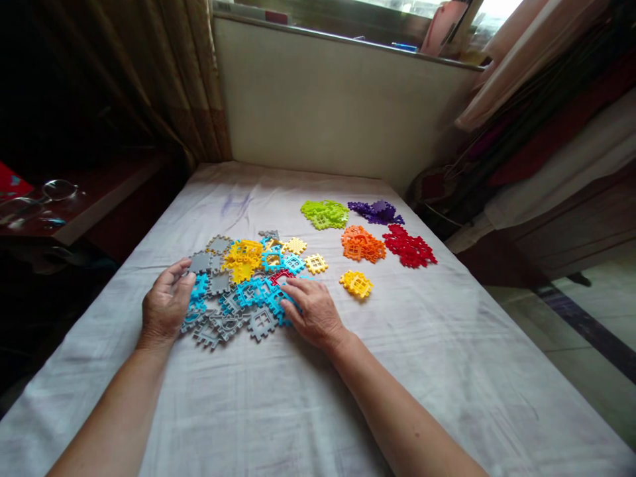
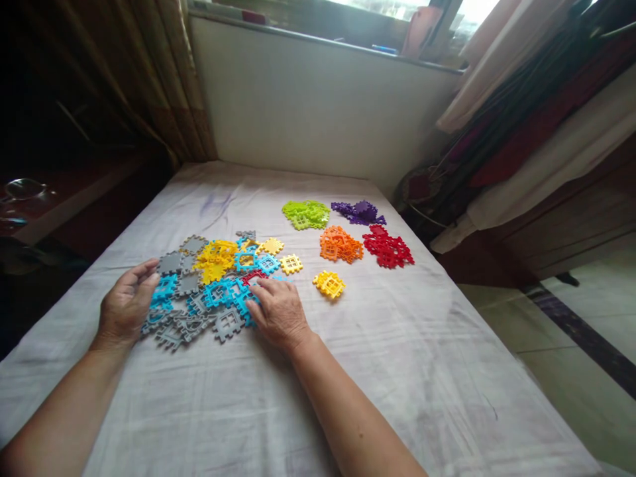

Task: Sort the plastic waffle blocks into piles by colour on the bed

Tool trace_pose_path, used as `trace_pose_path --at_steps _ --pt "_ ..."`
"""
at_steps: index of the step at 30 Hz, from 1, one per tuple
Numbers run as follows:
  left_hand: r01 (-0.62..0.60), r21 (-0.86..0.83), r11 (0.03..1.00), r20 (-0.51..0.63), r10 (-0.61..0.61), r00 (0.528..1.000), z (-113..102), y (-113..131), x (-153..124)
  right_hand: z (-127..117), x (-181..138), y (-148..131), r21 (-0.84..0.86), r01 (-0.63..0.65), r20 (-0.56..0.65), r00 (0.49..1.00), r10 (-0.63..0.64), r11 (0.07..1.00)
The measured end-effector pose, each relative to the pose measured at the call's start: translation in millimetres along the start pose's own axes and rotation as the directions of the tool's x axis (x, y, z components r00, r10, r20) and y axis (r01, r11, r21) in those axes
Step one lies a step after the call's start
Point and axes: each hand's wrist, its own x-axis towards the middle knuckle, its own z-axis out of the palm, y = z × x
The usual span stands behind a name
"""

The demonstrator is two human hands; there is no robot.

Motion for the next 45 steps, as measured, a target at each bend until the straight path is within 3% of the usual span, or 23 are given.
trace_pose_path --at_steps 3,5,9,16,23,26,31,37,45 --pt "0.014 -0.01 1.0 -0.009 -0.014 1.0 0 2 0 -13 22 26 -0.074 -0.136 -0.046 0.99 0.133 0.988" --pt "0.027 -0.012 1.0 -0.013 -0.028 1.0 0 5 0 -22 37 47 -0.17 -0.199 -0.002 0.979 0.202 0.965" --pt "0.036 -0.016 0.999 -0.009 -0.036 0.999 1 9 0 -32 48 75 -0.237 -0.155 0.15 0.969 0.194 0.959" --pt "0.031 0.01 0.999 -0.001 -0.031 1.0 1 10 0 -35 28 80 -0.194 -0.189 0.073 0.976 0.206 0.963" --pt "0.033 0.016 0.999 -0.012 -0.033 0.999 1 14 0 -39 36 76 -0.191 -0.246 0.044 0.965 0.259 0.95" --pt "0.025 0.029 0.999 -0.026 -0.024 0.999 2 14 0 -52 26 88 -0.142 -0.315 -0.087 0.948 0.305 0.939" --pt "0.013 0.052 0.999 -0.021 -0.012 1.0 1 13 0 -71 -24 122 -0.002 -0.435 -0.276 0.866 0.417 0.901" --pt "0.008 0.052 0.999 -0.013 -0.007 1.0 2 12 -1 -61 -59 132 0.033 -0.529 -0.26 0.815 0.518 0.848" --pt "0.01 0.078 0.997 -0.014 -0.009 1.0 0 14 -2 -63 -50 120 -0.026 -0.464 -0.314 0.845 0.433 0.886"
